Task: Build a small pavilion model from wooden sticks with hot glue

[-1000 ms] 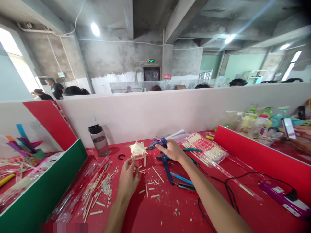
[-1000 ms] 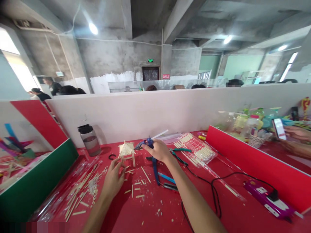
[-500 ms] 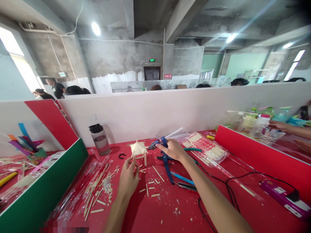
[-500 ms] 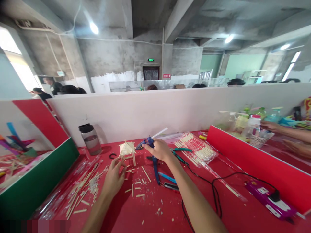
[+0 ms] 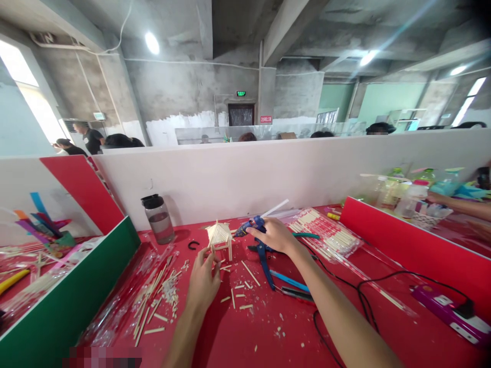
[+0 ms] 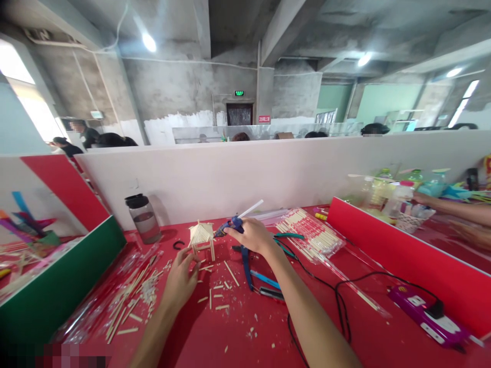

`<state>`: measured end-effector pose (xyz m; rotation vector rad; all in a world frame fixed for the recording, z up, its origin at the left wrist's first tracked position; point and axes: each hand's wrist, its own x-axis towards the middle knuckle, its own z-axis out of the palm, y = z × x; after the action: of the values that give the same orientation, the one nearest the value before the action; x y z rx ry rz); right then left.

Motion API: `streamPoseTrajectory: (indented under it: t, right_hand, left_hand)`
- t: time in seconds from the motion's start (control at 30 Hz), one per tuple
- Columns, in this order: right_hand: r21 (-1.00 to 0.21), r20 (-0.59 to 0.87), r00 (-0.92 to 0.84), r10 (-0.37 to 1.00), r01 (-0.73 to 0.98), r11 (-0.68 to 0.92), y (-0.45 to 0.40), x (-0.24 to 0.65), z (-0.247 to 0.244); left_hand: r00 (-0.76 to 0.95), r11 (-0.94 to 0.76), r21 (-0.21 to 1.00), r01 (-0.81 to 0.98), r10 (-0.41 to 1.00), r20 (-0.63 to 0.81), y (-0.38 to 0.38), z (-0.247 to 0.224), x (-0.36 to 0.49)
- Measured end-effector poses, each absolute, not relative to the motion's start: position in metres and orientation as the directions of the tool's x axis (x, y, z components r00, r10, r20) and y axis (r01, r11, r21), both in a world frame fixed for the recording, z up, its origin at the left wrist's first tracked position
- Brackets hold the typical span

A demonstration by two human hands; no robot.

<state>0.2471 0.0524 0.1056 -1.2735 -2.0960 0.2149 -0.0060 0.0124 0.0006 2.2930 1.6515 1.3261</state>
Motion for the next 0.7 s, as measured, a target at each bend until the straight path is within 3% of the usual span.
streamPoseTrajectory:
  t: [0.17, 0.33, 0.53, 0.7]
  right_hand:
    - [-0.528, 0.498, -0.280, 0.821, 0.653, 0.543, 0.0561, 0.2481, 0.1037]
    - [-0.510, 0.479, -0.212, 0.852, 0.722, 0.467, 0.0576, 0.2527, 0.1035]
    - [-0.569, 0.388, -0.329, 0.861, 0.649, 0.505, 0.0546, 0.2555, 0.1064]
    - [-0.602, 0.412, -0.295, 0.862, 0.622, 0.501, 0.0572, 0.2479, 0.1022]
  left_hand:
    - [0.096, -0.456, 0.454, 0.765, 0.778, 0.621, 0.0136, -0.0007, -0.0070]
    - [0.090, -0.444, 0.450, 0.775, 0.781, 0.618, 0.0134, -0.0014, -0.0076]
    - [0.085, -0.456, 0.453, 0.766, 0.771, 0.631, 0.0133, -0.0003, -0.0078]
    - [0.078, -0.463, 0.464, 0.755, 0.766, 0.639, 0.0144, -0.0014, -0.0079]
